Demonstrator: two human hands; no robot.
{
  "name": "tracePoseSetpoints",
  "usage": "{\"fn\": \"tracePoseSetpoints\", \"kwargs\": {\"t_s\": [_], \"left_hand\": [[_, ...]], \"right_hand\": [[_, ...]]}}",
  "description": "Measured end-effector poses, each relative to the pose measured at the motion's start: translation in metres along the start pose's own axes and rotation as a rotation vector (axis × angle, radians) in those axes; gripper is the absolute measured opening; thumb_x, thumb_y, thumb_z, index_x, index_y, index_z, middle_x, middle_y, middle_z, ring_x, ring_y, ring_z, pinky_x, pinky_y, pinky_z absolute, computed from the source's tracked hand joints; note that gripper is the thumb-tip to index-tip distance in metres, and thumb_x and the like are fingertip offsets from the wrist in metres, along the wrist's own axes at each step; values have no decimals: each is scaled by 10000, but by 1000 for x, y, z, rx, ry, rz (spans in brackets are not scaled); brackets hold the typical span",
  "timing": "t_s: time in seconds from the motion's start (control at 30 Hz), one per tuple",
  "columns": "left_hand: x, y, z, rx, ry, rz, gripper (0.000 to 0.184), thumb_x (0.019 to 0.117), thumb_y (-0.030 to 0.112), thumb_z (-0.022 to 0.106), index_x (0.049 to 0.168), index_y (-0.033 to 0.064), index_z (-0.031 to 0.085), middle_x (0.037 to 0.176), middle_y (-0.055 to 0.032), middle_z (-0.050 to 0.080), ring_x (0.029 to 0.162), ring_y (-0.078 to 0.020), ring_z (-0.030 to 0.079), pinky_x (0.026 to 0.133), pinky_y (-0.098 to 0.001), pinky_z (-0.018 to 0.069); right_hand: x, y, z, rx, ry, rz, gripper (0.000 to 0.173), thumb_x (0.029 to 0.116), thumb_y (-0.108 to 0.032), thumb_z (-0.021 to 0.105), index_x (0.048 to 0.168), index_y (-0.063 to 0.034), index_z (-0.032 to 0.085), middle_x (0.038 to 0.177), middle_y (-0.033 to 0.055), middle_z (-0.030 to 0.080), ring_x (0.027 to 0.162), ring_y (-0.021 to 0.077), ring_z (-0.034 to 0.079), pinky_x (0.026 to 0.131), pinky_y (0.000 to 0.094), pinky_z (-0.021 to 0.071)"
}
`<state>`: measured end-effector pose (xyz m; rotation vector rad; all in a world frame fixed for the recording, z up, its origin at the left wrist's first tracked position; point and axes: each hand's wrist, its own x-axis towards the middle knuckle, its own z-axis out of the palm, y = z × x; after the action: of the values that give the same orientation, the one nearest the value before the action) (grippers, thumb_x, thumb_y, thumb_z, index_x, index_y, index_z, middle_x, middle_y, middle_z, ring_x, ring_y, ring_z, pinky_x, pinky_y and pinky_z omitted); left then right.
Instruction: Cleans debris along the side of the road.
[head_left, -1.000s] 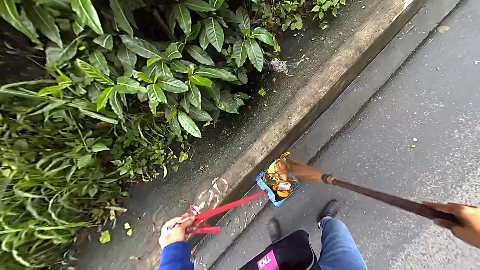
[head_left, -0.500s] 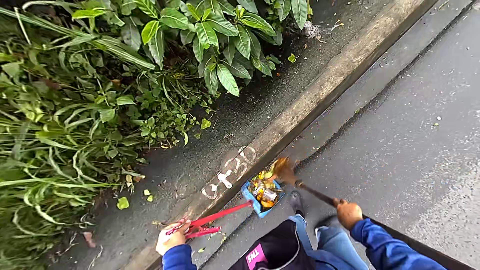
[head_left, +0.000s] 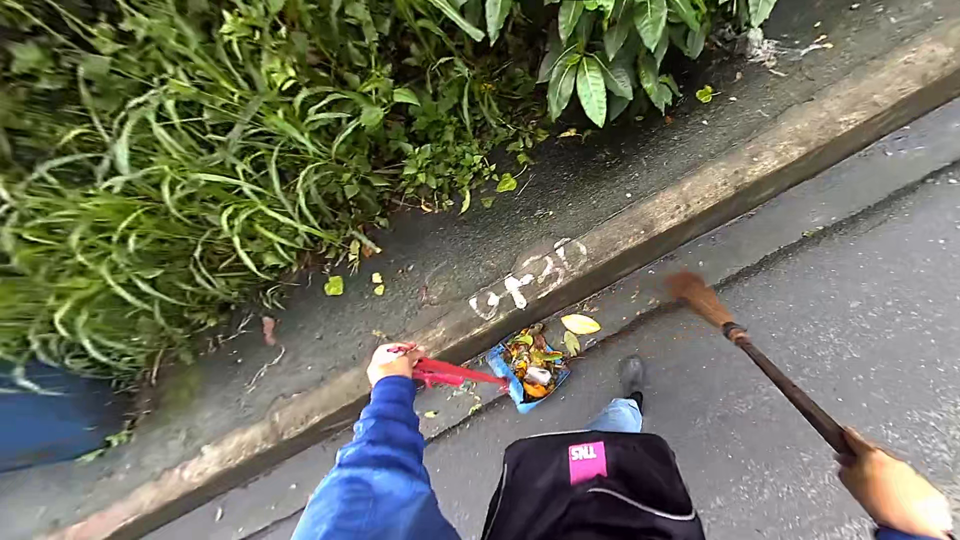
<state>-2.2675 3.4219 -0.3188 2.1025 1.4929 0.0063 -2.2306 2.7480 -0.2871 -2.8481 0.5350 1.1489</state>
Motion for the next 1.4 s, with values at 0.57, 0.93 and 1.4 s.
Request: {"fn": "tracePoseSetpoints", "kwargs": {"t_s": [0.57,0.93,1.4], "left_hand": [[97,-243,-141,-354,-75,-79,329,968,26,646,1286,-33,590,1151,-184,647,858,-175,607,799,-375,530],[222,-449,-283,-566,48,-128,306,908,-30,688,1193,-19,576,1020,-83,665,708,-52,591,625,-242,521],[362,-593,-356,-382,-21,39,302,893,-73,682,1180,-94,589,1172,-181,643,901,-114,602,797,-299,527]], "right_hand": [[-233,-79,138,-33,-125,-242,551,982,-230,650,1524,-245,551,1329,270,666,1185,546,630,942,780,448],[-331,-409,362,-151,-322,4,543,995,-155,569,1516,-35,474,1372,305,614,1255,505,606,996,694,481],[-369,-439,362,60,44,77,353,1008,-178,609,1337,-53,637,1163,327,692,1086,542,670,851,729,504]]}}
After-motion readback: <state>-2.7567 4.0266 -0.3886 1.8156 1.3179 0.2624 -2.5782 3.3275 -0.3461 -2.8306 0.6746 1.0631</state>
